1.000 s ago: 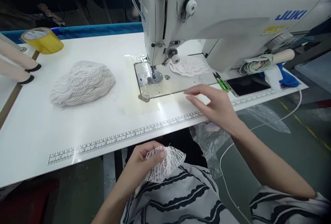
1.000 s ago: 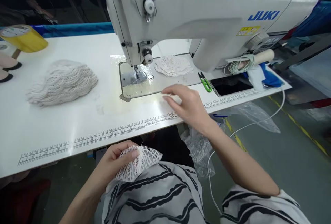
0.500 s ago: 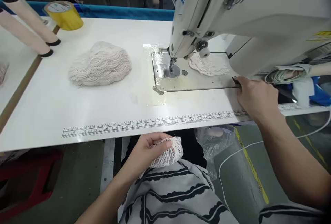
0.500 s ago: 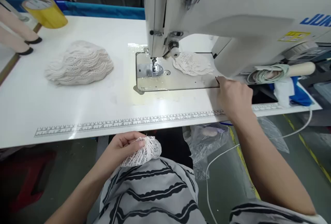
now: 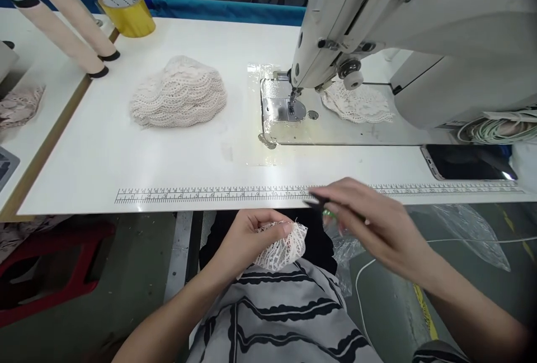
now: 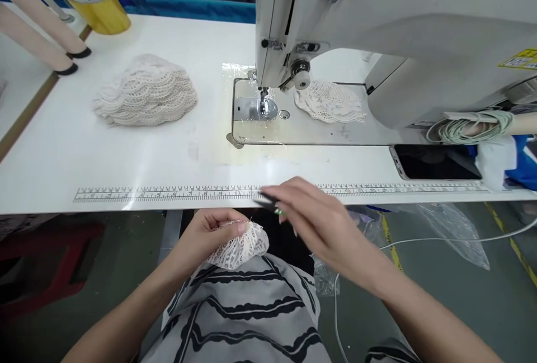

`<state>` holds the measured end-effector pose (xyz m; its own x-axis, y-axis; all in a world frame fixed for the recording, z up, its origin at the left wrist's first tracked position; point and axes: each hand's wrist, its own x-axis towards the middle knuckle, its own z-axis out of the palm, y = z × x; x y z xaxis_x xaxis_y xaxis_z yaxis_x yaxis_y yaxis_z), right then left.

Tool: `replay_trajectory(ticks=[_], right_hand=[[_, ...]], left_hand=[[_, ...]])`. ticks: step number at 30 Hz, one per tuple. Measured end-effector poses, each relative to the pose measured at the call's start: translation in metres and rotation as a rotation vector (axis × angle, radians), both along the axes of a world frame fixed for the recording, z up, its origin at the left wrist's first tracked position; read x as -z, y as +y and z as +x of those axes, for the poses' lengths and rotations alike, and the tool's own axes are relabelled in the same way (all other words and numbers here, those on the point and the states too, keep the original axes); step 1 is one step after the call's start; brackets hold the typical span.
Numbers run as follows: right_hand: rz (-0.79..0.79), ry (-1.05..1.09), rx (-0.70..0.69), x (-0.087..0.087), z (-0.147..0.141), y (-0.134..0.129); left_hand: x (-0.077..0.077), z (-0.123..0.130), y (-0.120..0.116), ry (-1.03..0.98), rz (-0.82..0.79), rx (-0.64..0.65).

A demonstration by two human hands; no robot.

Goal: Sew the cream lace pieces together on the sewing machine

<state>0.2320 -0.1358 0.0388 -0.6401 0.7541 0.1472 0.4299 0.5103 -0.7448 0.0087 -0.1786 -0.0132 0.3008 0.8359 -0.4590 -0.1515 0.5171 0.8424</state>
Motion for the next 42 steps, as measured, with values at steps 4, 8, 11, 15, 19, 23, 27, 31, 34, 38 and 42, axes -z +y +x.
replay_trajectory(ticks=[4,8,11,15,19,23,27,31,34,38,42], right_hand=[[-0.043,-0.116,-0.071,0.001,-0.010,-0.012],[0.005,-0.165,-0.081,0.006,-0.007,-0.012],[0.012,-0.182,-0.078,0.008,-0.005,-0.013],[0.020,-0.183,-0.068,0.008,-0.004,-0.013],[0.021,-0.166,-0.074,0.008,-0.005,-0.012],[0.020,-0.142,-0.065,0.009,-0.005,-0.011],[0.036,-0.153,-0.067,0.011,-0.004,-0.010],[0.030,-0.170,-0.079,0.012,-0.003,-0.012],[0.022,-0.168,-0.080,0.012,-0.002,-0.013],[0.016,-0.156,-0.085,0.012,-0.002,-0.012],[0.021,-0.163,-0.082,0.010,-0.004,-0.011]], left_hand=[[-0.002,-0.001,-0.002,0.007,0.051,0.011],[-0.004,-0.001,-0.001,0.017,0.049,0.014],[-0.005,-0.001,0.000,0.028,0.047,0.015],[-0.006,-0.001,0.000,0.022,0.039,0.021],[-0.008,0.000,0.000,0.012,0.041,0.025],[-0.009,0.000,0.001,0.015,0.031,0.021],[-0.008,0.001,0.001,0.010,0.019,0.017],[-0.008,0.001,0.001,-0.004,0.022,0.021],[-0.008,0.001,0.001,-0.009,0.015,0.021],[-0.007,0.000,0.001,-0.011,0.023,0.026],[-0.006,0.001,0.001,-0.010,0.034,0.038]])
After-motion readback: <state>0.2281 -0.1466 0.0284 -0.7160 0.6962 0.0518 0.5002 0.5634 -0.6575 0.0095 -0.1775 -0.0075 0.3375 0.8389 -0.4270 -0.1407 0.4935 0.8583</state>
